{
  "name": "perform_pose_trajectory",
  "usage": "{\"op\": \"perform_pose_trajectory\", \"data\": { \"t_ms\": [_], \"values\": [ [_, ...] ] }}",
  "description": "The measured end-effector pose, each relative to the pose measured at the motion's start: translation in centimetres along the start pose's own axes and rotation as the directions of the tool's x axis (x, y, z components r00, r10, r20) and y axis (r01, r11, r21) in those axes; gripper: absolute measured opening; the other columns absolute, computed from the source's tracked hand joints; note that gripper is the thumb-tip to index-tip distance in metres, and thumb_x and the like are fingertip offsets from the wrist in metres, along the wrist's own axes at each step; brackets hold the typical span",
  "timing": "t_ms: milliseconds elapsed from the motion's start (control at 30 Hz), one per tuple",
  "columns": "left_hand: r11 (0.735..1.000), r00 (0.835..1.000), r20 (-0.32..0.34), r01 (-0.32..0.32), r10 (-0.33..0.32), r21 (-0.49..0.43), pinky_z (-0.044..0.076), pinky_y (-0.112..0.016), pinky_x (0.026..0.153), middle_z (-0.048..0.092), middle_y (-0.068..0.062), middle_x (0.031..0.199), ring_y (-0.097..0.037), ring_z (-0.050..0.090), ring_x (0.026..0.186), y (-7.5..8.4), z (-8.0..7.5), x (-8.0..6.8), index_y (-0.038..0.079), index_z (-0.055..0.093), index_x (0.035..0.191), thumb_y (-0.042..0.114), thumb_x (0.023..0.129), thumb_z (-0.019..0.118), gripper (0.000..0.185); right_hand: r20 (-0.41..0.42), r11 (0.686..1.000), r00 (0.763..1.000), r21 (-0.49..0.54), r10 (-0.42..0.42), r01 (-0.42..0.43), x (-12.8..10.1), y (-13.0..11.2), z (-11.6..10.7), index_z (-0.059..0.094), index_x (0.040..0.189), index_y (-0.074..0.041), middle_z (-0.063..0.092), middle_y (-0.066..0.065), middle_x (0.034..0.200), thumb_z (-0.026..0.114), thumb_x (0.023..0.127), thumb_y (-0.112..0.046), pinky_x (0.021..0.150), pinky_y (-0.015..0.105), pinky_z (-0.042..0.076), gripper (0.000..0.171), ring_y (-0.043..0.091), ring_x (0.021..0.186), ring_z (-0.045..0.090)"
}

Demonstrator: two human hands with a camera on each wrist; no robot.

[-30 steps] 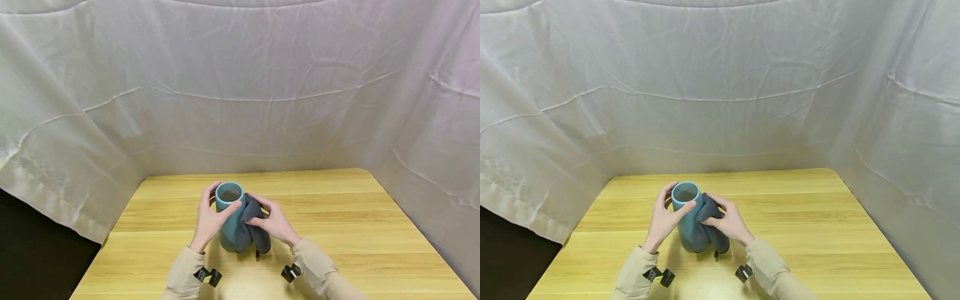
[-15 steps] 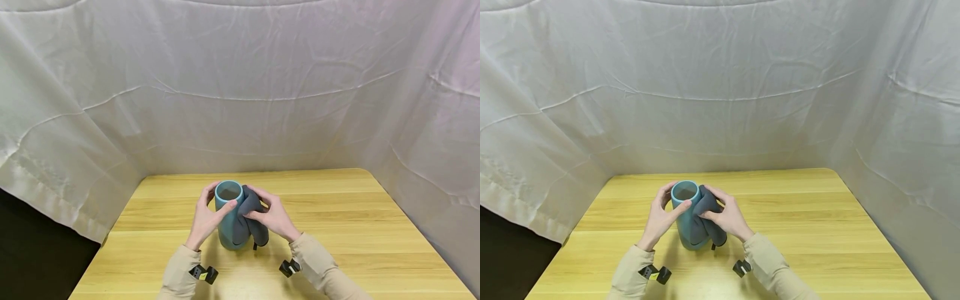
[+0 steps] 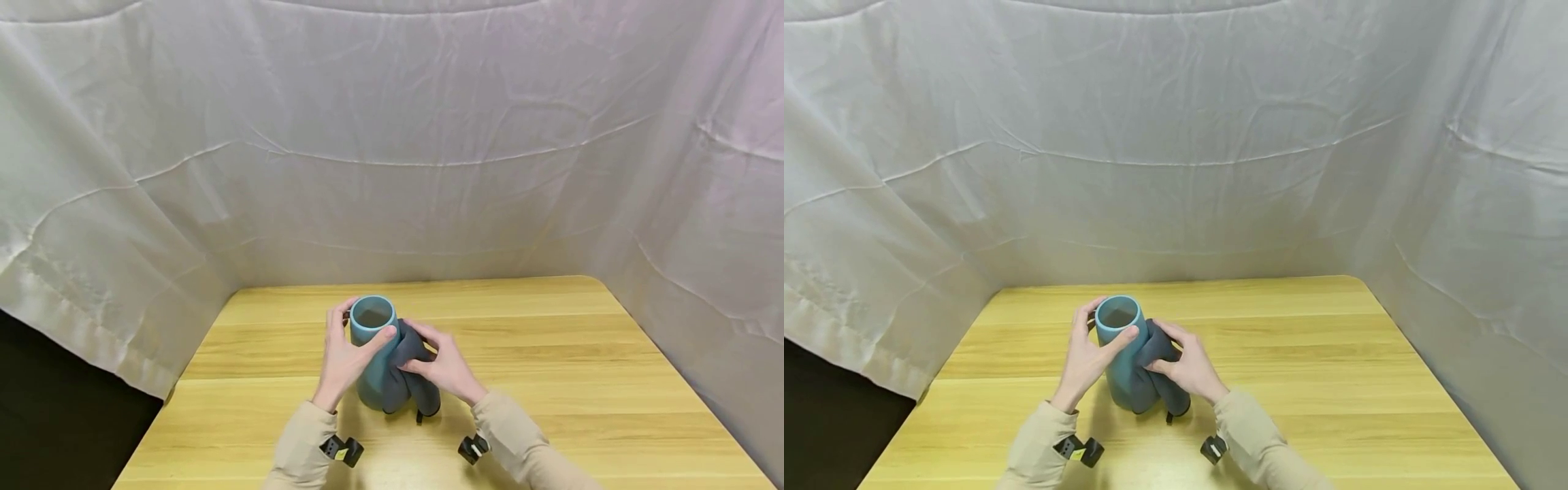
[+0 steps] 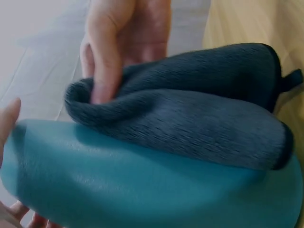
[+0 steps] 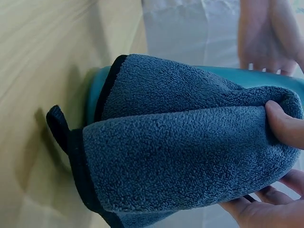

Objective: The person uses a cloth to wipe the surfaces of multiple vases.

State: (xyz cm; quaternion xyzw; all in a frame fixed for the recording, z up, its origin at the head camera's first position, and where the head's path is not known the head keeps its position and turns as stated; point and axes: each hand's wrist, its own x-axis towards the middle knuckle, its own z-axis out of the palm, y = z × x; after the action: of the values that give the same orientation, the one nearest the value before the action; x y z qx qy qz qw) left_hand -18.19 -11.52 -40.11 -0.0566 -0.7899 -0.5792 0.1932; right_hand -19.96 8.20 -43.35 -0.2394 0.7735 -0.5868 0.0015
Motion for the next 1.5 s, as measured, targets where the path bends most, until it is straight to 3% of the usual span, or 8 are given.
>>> {"op": "perform_pose_trajectory", "data": {
  "t_ms": [467, 767, 1067, 1500],
  "values": [
    [1.0, 0.999, -0.05, -0.018, 0.018, 0.001, 0.039, -0.042, 0.104, 0.054, -0.009, 0.126, -0.023, 0.05, 0.115, 0.2, 0.1, -0.1, 0.015, 0.055, 0.138, 0.028, 0.076, 0.088, 0.072, -0.002, 0.997, 0.997, 0.012, 0.072, -0.072, -0.4, 0.3, 0.0, 0.05, 0.149, -0.013, 0.05, 0.014, 0.153, 0.079, 0.085, -0.011, 0.104, 0.05, 0.054, 0.071, 0.04, 0.137, 0.052],
    [0.997, 0.999, -0.037, -0.024, 0.022, -0.072, 0.04, -0.049, 0.111, 0.06, -0.006, 0.13, -0.024, 0.055, 0.122, -0.1, -0.2, -0.1, 0.015, 0.05, 0.139, 0.024, 0.078, 0.087, 0.072, 0.002, 0.998, 1.0, 0.058, 0.004, -0.004, 0.6, -1.8, -0.4, 0.049, 0.15, -0.011, 0.048, 0.016, 0.154, 0.078, 0.085, -0.005, 0.105, 0.045, 0.054, 0.071, 0.038, 0.138, 0.051],
    [0.994, 0.999, -0.02, -0.038, 0.037, -0.104, 0.042, -0.047, 0.108, 0.063, -0.007, 0.13, -0.024, 0.057, 0.12, -0.4, -0.5, 0.0, 0.013, 0.053, 0.138, 0.021, 0.08, 0.085, 0.067, -0.01, 0.997, 0.997, 0.031, -0.076, 0.077, 1.2, -2.8, -0.7, 0.048, 0.15, -0.009, 0.05, 0.018, 0.152, 0.078, 0.087, -0.007, 0.106, 0.046, 0.053, 0.07, 0.04, 0.138, 0.051],
    [0.994, 0.999, -0.005, -0.04, 0.04, -0.1, 0.042, -0.048, 0.108, 0.062, -0.005, 0.131, -0.024, 0.058, 0.118, -0.5, -0.7, -0.1, 0.017, 0.053, 0.139, 0.022, 0.081, 0.084, 0.066, -0.018, 1.0, 1.0, 0.001, -0.022, 0.022, 0.3, -1.3, 0.0, 0.05, 0.149, -0.012, 0.05, 0.016, 0.152, 0.078, 0.084, -0.004, 0.108, 0.049, 0.051, 0.071, 0.038, 0.138, 0.051]
  ]
}}
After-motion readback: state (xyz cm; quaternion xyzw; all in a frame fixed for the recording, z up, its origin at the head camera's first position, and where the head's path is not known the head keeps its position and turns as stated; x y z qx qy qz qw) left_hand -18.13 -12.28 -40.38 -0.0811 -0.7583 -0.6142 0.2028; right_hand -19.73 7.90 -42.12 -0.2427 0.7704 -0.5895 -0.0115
